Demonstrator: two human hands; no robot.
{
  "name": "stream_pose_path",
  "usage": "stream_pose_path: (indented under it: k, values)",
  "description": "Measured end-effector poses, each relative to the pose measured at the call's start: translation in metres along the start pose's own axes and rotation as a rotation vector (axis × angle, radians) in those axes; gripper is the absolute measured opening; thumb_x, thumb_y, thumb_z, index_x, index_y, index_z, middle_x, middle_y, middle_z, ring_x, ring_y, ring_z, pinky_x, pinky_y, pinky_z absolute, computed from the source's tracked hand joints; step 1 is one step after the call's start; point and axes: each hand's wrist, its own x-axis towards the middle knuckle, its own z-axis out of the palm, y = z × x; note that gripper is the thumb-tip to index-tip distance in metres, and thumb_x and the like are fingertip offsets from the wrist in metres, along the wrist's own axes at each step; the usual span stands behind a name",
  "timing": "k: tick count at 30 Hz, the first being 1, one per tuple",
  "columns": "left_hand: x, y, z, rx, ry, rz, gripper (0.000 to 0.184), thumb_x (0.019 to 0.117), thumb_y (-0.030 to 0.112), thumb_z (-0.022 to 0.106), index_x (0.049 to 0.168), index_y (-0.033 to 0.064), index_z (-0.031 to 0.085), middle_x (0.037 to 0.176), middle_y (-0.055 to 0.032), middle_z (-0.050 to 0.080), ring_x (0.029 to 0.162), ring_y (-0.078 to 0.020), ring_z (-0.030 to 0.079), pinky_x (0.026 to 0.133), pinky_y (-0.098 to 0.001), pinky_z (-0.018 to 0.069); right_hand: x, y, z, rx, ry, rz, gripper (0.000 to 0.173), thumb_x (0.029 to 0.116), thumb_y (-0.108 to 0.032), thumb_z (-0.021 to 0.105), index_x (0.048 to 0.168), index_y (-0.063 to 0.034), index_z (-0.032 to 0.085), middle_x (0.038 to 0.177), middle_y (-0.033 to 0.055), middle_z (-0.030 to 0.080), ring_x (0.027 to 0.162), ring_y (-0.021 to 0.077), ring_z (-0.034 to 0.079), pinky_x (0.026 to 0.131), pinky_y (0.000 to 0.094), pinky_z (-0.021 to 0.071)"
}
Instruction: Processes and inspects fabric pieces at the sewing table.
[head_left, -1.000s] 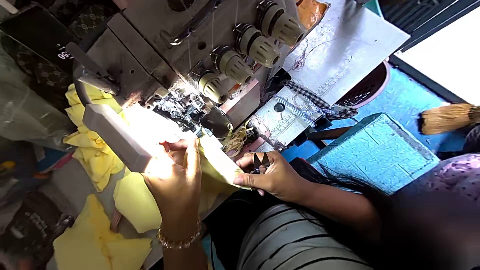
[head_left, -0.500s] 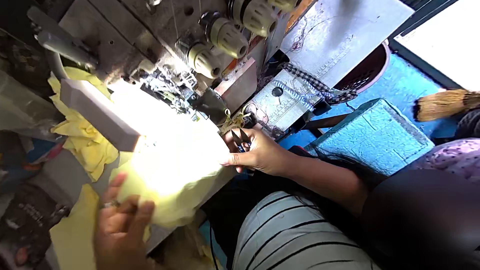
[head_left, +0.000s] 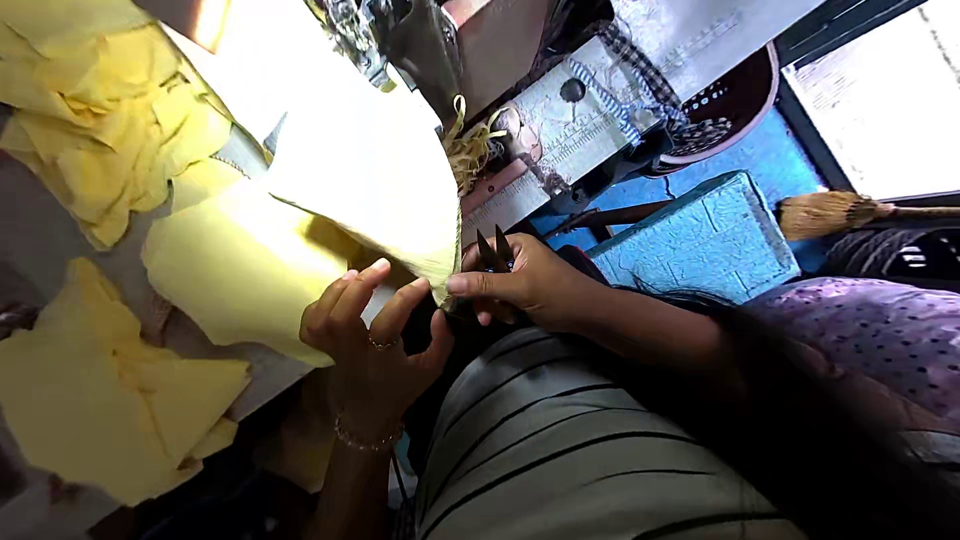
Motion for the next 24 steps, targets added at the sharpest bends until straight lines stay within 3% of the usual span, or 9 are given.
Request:
stream_pose_path:
  k: [2, 5, 8, 12, 16, 19, 24]
  values:
    - [-0.002, -0.002, 0.003, 0.021, 0.042, 0.023, 0.032, 0.0924, 0.041, 0.070, 0.118, 0.0264, 0.058, 0.138, 0.0019, 0.048, 0.136, -0.0169, 0.038, 0.113, -0.0391, 0.0249, -0.003, 0.001, 0.002, 0.041, 0.000, -0.009, 0.009, 0.0994, -0.006, 0.065, 0.091, -0.0069, 0.064, 0.068, -0.0001, 0.069, 0.049, 0.0001, 0.058, 0.044, 0.0128, 0.0444]
    - [-0.002, -0.006, 0.001, 0.034, 0.109, 0.096, 0.015, 0.0971, 0.032, 0.068, 0.110, 0.0259, 0.065, 0.132, 0.0017, 0.053, 0.132, -0.0190, 0.041, 0.111, -0.0407, 0.0257, -0.008, 0.000, 0.007, 0.085, 0.014, -0.001, 0.010, 0.0942, 0.001, 0.069, 0.095, -0.0066, 0.062, 0.072, 0.0011, 0.069, 0.050, 0.0015, 0.058, 0.045, 0.0139, 0.0475]
    - [0.001, -0.008, -0.008, 0.010, 0.118, 0.128, 0.010, 0.0987, 0.030, 0.067, 0.106, 0.0254, 0.071, 0.122, 0.0024, 0.061, 0.125, -0.0192, 0.048, 0.108, -0.0410, 0.0278, -0.013, -0.002, 0.009, 0.104, -0.002, 0.040, 0.015, 0.0908, 0.006, 0.069, 0.099, -0.0051, 0.064, 0.072, 0.0019, 0.066, 0.049, 0.0020, 0.056, 0.045, 0.0136, 0.0467]
    - [0.003, -0.008, -0.016, -0.200, 0.011, 0.034, 0.012, 0.1010, 0.031, 0.065, 0.106, 0.0251, 0.074, 0.117, 0.0066, 0.066, 0.122, -0.0130, 0.052, 0.109, -0.0409, 0.0262, -0.015, -0.001, 0.010, 0.096, -0.002, 0.080, 0.005, 0.0967, -0.002, 0.066, 0.093, -0.0046, 0.067, 0.066, 0.0012, 0.065, 0.047, 0.0003, 0.054, 0.044, 0.0124, 0.0438]
    - [0.004, -0.009, -0.022, -0.426, -0.043, -0.093, 0.016, 0.1020, 0.033, 0.063, 0.107, 0.0239, 0.076, 0.119, 0.0086, 0.068, 0.123, -0.0101, 0.053, 0.110, -0.0408, 0.0297, -0.015, 0.002, 0.011, 0.001, -0.003, 0.010, 0.013, 0.0997, -0.009, 0.065, 0.087, -0.0062, 0.069, 0.062, -0.0014, 0.063, 0.047, -0.0004, 0.053, 0.044, 0.0125, 0.0432]
    - [0.005, -0.009, -0.026, -0.331, 0.013, -0.036, 0.012, 0.0992, 0.034, 0.067, 0.104, 0.0272, 0.075, 0.119, 0.0096, 0.066, 0.124, -0.0097, 0.052, 0.109, -0.0382, 0.0305, -0.015, 0.001, 0.009, -0.069, -0.026, -0.053, 0.020, 0.1011, -0.011, 0.064, 0.083, -0.0063, 0.070, 0.061, -0.0029, 0.064, 0.045, -0.0016, 0.051, 0.043, 0.0120, 0.0413]
    - [0.006, -0.003, -0.028, -0.200, 0.040, 0.062, 0.007, 0.0966, 0.035, 0.071, 0.098, 0.0284, 0.075, 0.117, 0.0093, 0.065, 0.123, -0.0123, 0.050, 0.108, -0.0417, 0.0253, -0.016, -0.005, 0.008, -0.135, -0.019, -0.118, 0.022, 0.1024, -0.012, 0.063, 0.083, -0.0058, 0.070, 0.065, -0.0022, 0.068, 0.046, -0.0023, 0.052, 0.042, 0.0120, 0.0412]
